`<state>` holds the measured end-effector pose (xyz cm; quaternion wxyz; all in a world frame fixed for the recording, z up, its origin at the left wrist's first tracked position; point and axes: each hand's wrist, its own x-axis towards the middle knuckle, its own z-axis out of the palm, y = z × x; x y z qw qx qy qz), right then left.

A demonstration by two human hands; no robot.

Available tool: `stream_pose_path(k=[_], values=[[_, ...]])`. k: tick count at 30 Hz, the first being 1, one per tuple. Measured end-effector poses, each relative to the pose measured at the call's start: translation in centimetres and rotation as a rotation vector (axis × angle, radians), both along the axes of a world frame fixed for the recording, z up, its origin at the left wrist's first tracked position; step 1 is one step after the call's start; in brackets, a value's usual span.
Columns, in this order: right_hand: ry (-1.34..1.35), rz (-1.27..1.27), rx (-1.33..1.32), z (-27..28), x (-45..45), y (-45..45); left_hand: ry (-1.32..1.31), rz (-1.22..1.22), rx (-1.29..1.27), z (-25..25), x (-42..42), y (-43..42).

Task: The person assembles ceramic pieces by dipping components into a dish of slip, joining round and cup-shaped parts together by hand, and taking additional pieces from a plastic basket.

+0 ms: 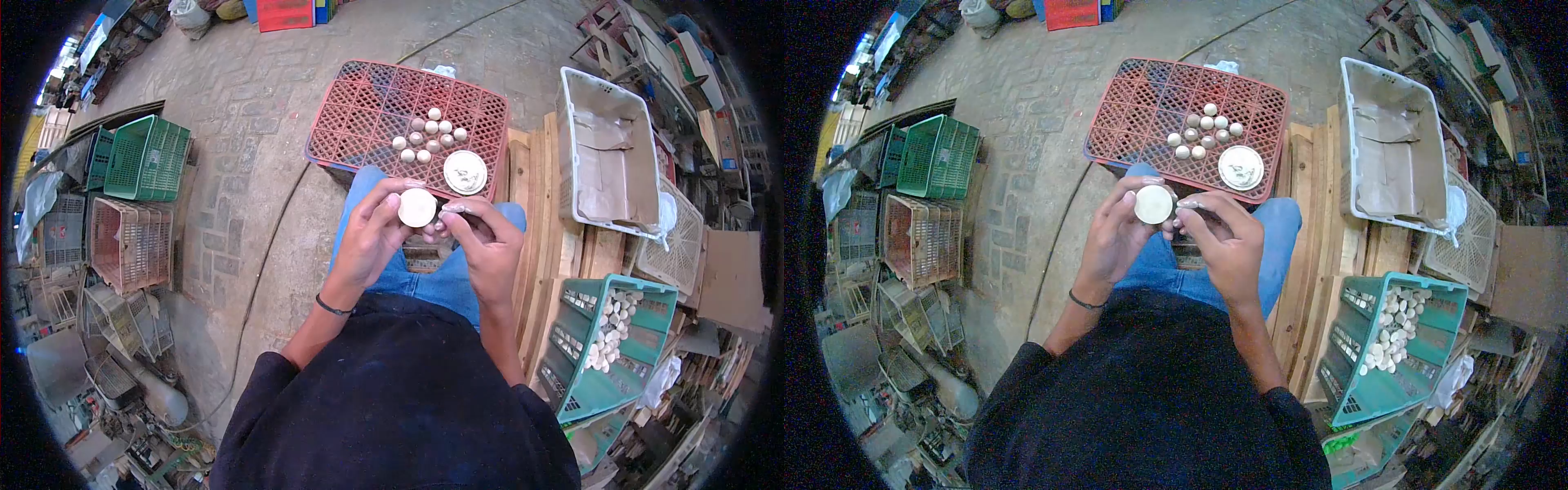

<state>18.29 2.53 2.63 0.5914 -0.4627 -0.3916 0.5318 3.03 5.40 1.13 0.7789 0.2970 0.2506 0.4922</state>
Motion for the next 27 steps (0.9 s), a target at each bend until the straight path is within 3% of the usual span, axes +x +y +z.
stream_pose_path(k=[4, 19, 21, 27], values=[[-0.174, -0.004, 0.130, 0.04, 0.02, 0.27, -0.023, -0.014, 0.005, -0.02, -0.02, -0.03], [0.014, 0.050, 0.090, 0.06, -0.30, 0.07, 0.079, 0.016, 0.143, 0.22, 0.41, -0.35], [0.132, 0.045, -0.062, 0.59, -0.41, -0.01, 0.105, 0.018, 0.152, 0.37, 0.48, -0.41], [0.057, 0.086, -0.037, 0.40, -0.08, 0.02, 0.253, 0.025, 0.159, 0.73, 0.26, -0.64]])
